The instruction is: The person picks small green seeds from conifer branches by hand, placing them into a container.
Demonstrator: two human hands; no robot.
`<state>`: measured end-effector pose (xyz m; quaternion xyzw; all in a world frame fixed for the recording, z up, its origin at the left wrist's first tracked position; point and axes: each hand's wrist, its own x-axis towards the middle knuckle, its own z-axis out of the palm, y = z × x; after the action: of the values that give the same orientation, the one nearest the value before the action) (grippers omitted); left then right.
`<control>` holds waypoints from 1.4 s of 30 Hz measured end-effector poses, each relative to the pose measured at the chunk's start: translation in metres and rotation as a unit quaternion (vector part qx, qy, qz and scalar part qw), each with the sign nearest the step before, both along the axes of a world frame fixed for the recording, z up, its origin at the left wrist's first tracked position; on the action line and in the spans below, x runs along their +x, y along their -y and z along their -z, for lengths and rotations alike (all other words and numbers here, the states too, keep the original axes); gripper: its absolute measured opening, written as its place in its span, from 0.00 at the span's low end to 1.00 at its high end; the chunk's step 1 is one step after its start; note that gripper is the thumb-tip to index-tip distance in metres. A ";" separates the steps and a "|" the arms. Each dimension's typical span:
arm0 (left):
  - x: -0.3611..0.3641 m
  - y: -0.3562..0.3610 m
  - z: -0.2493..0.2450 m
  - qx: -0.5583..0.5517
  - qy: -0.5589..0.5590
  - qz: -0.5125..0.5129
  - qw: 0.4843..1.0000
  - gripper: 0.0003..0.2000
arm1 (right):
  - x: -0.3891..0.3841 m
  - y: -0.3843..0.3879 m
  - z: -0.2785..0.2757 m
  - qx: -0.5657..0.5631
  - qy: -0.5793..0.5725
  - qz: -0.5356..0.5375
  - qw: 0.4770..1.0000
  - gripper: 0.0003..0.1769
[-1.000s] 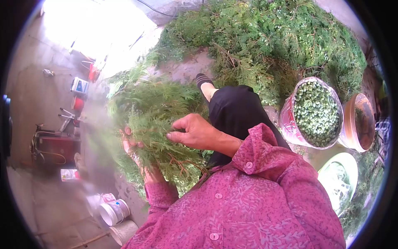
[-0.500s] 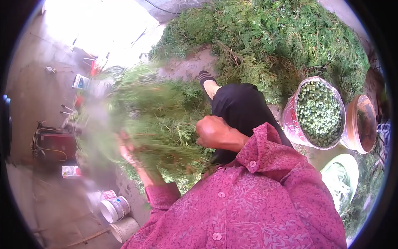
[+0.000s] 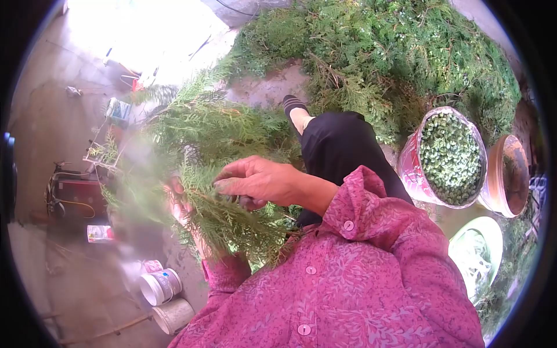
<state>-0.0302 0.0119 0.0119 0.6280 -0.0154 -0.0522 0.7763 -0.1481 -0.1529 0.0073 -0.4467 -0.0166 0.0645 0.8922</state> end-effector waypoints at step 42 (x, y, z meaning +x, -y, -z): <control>0.010 -0.011 0.020 -0.080 0.089 0.211 0.970 0.17 | -0.009 -0.002 -0.009 -0.132 -0.020 -0.054 0.990 0.12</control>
<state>-0.0199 0.0228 -0.0085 0.5489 -0.2206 -0.1577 0.7907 -0.1569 -0.1505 0.0162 -0.5576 -0.0138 0.1232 0.8208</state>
